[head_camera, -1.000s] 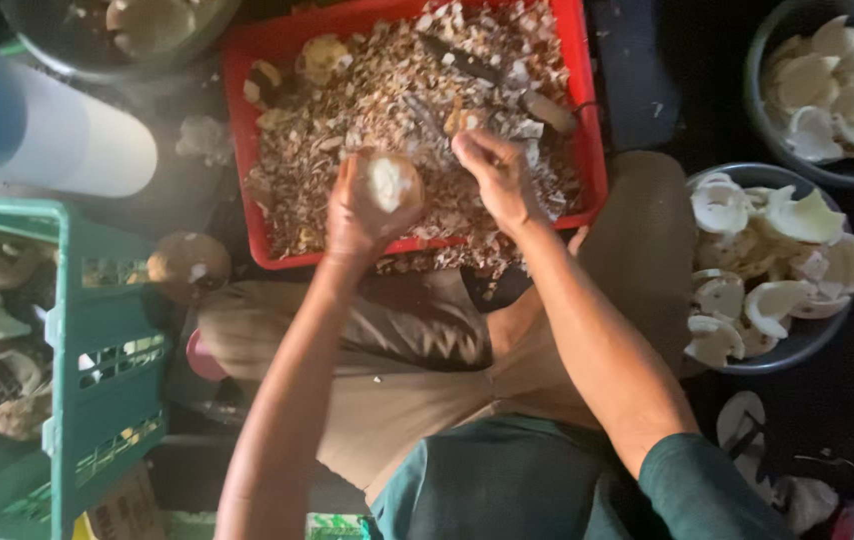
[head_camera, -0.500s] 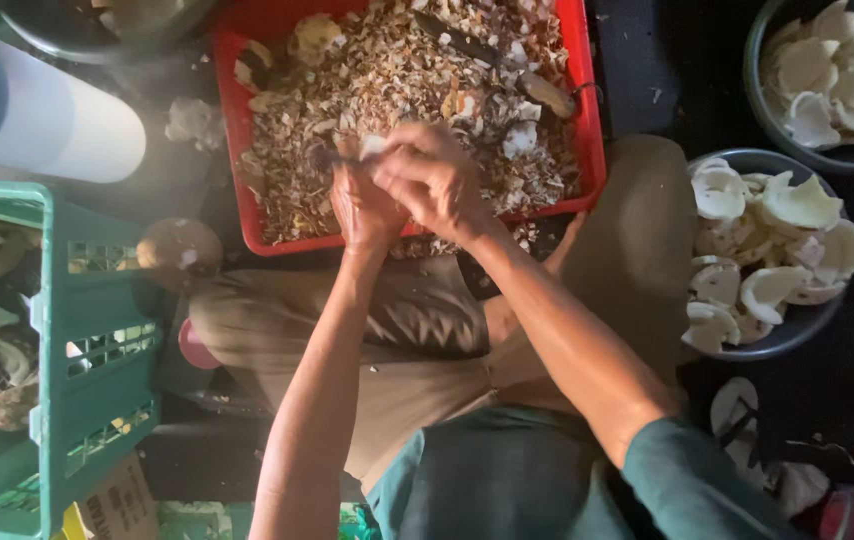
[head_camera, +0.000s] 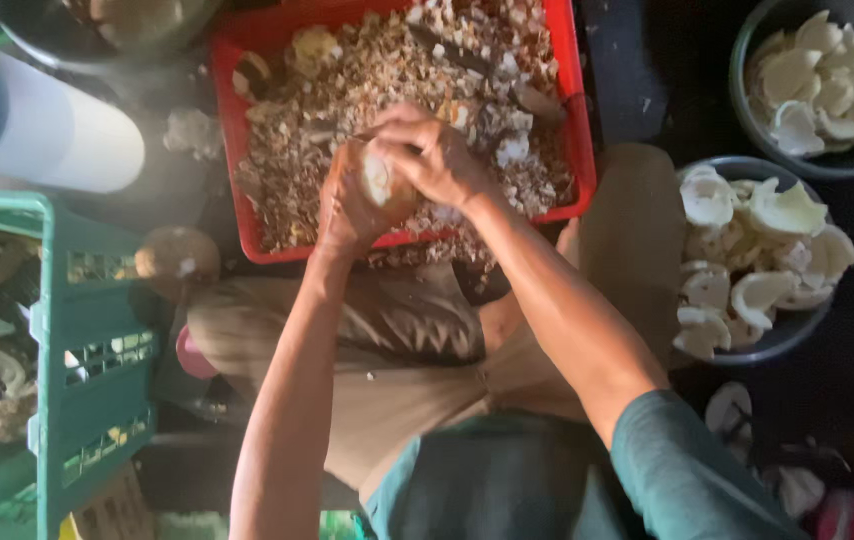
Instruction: The person sits on the floor and uses a knife to peel the outer husk from coconuts. They rotate each coconut while scraping away the husk, then break open the shell to remove the inner meat and place it into a bowl.
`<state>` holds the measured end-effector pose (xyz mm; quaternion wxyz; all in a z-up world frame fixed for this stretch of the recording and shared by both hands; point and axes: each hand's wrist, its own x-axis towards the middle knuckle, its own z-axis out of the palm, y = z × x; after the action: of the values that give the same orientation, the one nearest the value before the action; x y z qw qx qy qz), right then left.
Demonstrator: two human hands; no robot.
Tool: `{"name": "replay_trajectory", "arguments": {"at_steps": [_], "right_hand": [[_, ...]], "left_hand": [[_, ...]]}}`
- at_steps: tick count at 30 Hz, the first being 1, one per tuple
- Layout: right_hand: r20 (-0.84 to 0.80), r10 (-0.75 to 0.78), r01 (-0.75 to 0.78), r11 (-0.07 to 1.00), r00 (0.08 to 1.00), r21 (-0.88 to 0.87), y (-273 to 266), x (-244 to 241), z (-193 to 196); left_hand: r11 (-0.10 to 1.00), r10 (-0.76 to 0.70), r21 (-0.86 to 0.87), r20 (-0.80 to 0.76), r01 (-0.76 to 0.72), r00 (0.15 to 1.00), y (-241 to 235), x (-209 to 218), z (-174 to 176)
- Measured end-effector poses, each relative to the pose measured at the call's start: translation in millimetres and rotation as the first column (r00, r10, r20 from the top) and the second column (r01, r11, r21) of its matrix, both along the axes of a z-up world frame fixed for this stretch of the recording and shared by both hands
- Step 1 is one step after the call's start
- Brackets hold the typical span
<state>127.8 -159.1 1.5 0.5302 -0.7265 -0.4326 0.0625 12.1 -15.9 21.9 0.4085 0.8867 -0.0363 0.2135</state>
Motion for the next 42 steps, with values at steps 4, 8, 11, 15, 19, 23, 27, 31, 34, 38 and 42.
{"name": "replay_trajectory", "arguments": {"at_steps": [4,8,11,15,19,23,27,31,34,38,42], "right_hand": [[-0.315,0.032,-0.034,0.999,0.949,-0.002,-9.1,-13.0,3.7],[-0.234,-0.183,0.225,0.959,0.955,0.170,-5.6,-30.7,-1.3],[-0.298,-0.135,0.197,0.962,0.945,0.190,-16.1,-32.6,-13.8],[-0.229,-0.256,0.310,0.920,0.939,0.242,-4.8,-46.7,-24.4],[-0.239,-0.216,0.261,0.949,0.947,0.174,-14.7,-50.7,-17.4],[-0.157,-0.302,0.326,0.931,0.940,0.162,-5.6,-46.7,6.3],[0.190,-0.229,0.190,0.961,0.955,0.200,-12.6,-64.6,10.0],[0.140,-0.229,0.189,0.949,0.963,0.251,-2.0,-54.9,22.7],[0.229,-0.280,0.230,0.947,0.932,0.222,-14.1,-59.7,12.1],[-0.213,-0.187,0.215,0.969,0.959,0.119,-16.5,-41.9,9.6],[-0.327,-0.211,0.296,0.926,0.921,0.234,-28.6,-35.3,-0.1]], "left_hand": [[0.995,0.058,-0.066,-0.153,-0.068,0.987,-0.3,0.5,-3.8],[0.983,0.059,-0.163,-0.179,-0.089,0.982,2.7,0.8,-5.7],[0.940,0.020,-0.331,-0.204,-0.088,0.979,-10.1,8.6,-11.5],[0.987,0.153,-0.009,-0.178,-0.157,0.972,-2.0,-8.0,-6.7],[0.955,0.146,-0.210,-0.281,-0.209,0.949,-10.7,-9.4,-9.6],[0.965,0.244,-0.102,0.035,-0.240,0.969,-9.0,-1.1,-22.4],[0.912,0.276,-0.269,-0.152,-0.309,0.949,-20.0,-11.7,-56.1],[0.915,0.403,-0.025,0.085,-0.403,0.911,-14.5,0.7,-53.1],[0.947,0.292,-0.126,-0.058,-0.297,0.955,-25.0,-7.7,-54.4],[0.940,0.337,-0.068,0.030,-0.334,0.941,-23.5,-4.9,-27.7],[0.938,0.282,0.203,0.031,-0.282,0.959,-11.9,-4.3,1.8]]}}
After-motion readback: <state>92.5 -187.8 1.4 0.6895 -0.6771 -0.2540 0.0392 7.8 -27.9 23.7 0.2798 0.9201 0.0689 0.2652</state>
